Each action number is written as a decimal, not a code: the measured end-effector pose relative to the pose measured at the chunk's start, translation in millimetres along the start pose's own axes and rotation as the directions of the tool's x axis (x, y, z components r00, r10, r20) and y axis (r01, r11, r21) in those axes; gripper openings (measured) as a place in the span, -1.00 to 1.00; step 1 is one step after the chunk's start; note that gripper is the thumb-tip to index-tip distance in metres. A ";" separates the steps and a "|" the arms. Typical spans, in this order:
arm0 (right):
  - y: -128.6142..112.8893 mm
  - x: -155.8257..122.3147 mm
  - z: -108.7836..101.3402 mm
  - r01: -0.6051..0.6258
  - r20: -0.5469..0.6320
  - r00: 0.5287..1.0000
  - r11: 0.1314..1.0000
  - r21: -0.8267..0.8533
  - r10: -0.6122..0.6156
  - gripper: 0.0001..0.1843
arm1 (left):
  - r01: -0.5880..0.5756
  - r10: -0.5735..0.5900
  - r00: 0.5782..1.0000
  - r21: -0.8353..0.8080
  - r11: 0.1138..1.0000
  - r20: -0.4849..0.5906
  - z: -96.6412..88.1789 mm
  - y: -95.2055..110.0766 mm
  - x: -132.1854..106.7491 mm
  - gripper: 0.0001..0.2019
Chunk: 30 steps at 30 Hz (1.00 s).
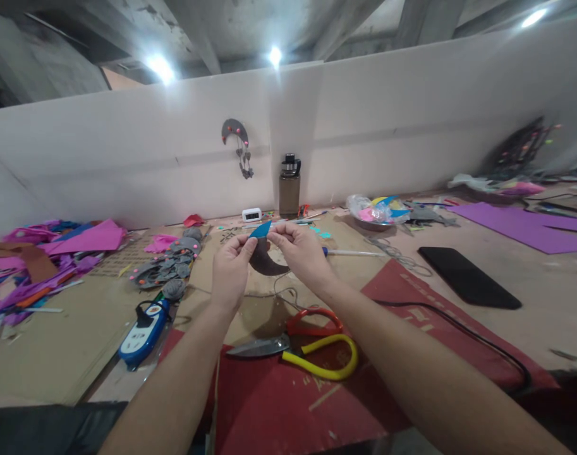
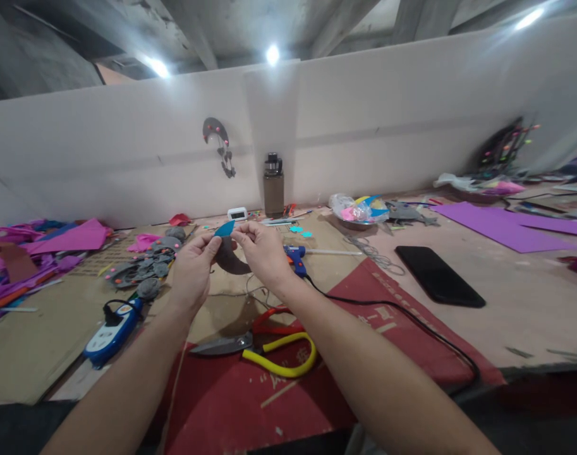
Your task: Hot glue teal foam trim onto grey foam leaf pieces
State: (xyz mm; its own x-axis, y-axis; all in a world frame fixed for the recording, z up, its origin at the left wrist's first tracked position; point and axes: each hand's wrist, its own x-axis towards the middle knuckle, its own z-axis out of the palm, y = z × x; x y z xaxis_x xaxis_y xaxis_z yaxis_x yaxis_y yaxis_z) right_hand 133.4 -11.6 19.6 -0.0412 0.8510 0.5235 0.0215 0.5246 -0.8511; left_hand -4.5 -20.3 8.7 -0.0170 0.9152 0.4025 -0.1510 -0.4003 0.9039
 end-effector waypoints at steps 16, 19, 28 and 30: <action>14.5 9.9 -9.1 0.004 0.216 0.976 0.989 -0.146 0.028 -0.82 | -0.030 0.005 0.995 0.244 0.969 0.100 -14.2 5.2 7.5 -0.72; 13.7 9.5 -7.9 -0.048 0.210 0.976 0.997 -0.061 0.060 -0.87 | -0.053 0.026 0.993 0.238 0.970 0.112 -14.4 4.9 8.2 -0.74; 9.2 3.5 -2.1 -0.268 0.219 0.948 0.951 0.153 0.232 -0.84 | -0.094 0.080 0.995 0.315 0.944 0.058 -14.3 6.3 8.7 -0.76; 8.9 3.2 -1.5 -0.286 0.226 0.943 0.941 0.183 0.243 -0.81 | -0.104 0.094 0.994 0.324 0.940 0.048 -13.8 6.1 8.2 -0.75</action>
State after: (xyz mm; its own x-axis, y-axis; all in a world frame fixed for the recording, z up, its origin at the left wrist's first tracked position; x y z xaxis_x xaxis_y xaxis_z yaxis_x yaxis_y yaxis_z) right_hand 135.0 -4.1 13.7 -0.2599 0.9248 0.2780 -0.1503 0.2456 -0.9576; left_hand -19.2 -14.6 15.5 0.0159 0.8704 0.4921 0.1798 -0.4867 0.8549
